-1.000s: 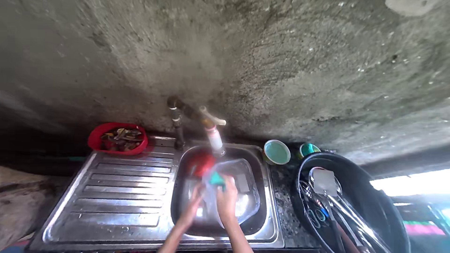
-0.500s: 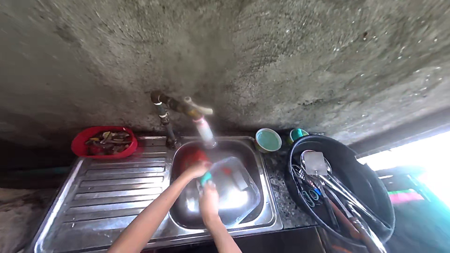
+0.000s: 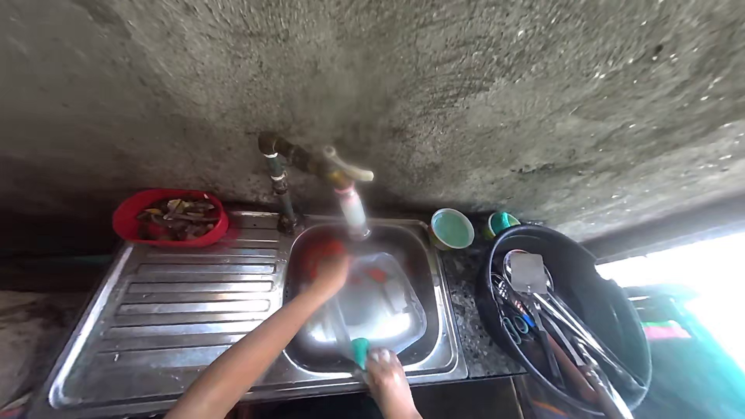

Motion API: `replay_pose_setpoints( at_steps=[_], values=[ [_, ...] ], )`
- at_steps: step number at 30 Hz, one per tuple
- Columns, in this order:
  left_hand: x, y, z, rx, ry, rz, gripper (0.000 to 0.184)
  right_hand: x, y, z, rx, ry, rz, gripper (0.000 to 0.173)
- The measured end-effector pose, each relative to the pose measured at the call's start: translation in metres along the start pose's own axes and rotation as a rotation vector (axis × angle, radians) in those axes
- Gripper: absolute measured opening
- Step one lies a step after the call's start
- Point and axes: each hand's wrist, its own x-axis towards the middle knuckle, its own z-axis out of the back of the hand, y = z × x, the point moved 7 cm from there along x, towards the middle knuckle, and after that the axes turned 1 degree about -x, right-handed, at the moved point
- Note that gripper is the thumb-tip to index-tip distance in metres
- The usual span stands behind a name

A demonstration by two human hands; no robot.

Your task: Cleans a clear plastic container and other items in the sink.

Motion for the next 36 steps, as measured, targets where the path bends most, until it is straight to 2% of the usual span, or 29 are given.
replay_pose_setpoints(
  at_steps=[4,8,11,13,15,17,20,25,28,32,34,36],
  values=[
    [0.001,0.011,-0.028,0.108,0.058,-0.044,0.047,-0.006,-0.034,-0.003,-0.008,0.362,0.021,0.024],
    [0.004,0.019,-0.029,0.097,0.137,-0.072,0.047,0.012,-0.09,0.028,-0.233,0.758,-0.281,0.04],
    [0.008,0.024,-0.03,0.088,0.083,-0.088,0.044,0.015,-0.122,0.041,-0.335,0.869,-0.392,0.039],
    [0.008,0.022,-0.035,0.084,0.036,-0.078,0.05,0.009,-0.119,0.037,-0.32,0.818,-0.454,0.038],
    [0.008,0.02,-0.036,0.076,0.046,-0.095,0.051,0.01,-0.125,0.039,-0.332,0.694,-0.556,0.037],
    [0.01,0.021,-0.037,0.049,0.068,-0.127,0.049,0.023,-0.137,0.041,-0.359,0.621,-0.574,0.041],
    [0.012,0.021,-0.034,0.046,0.067,-0.18,0.049,0.051,-0.142,0.037,-0.332,0.624,-0.594,0.045],
    [0.023,0.019,-0.04,0.058,0.135,-0.236,0.049,0.095,-0.164,0.028,-0.278,0.429,-0.618,0.038],
    [0.031,0.012,-0.044,0.024,0.179,-0.298,0.049,0.14,-0.173,0.017,-0.229,0.353,-0.584,0.041],
    [0.036,0.006,-0.04,-0.117,0.14,-0.394,0.045,0.185,-0.163,-0.003,-0.133,0.29,-0.354,0.034],
    [0.039,0.012,-0.039,-0.193,0.137,-0.346,0.048,0.19,-0.148,-0.015,-0.014,0.307,-0.265,0.033],
    [0.04,0.012,-0.037,-0.229,0.151,-0.286,0.052,0.192,-0.123,-0.022,0.136,0.362,-0.258,0.031]
  ],
)
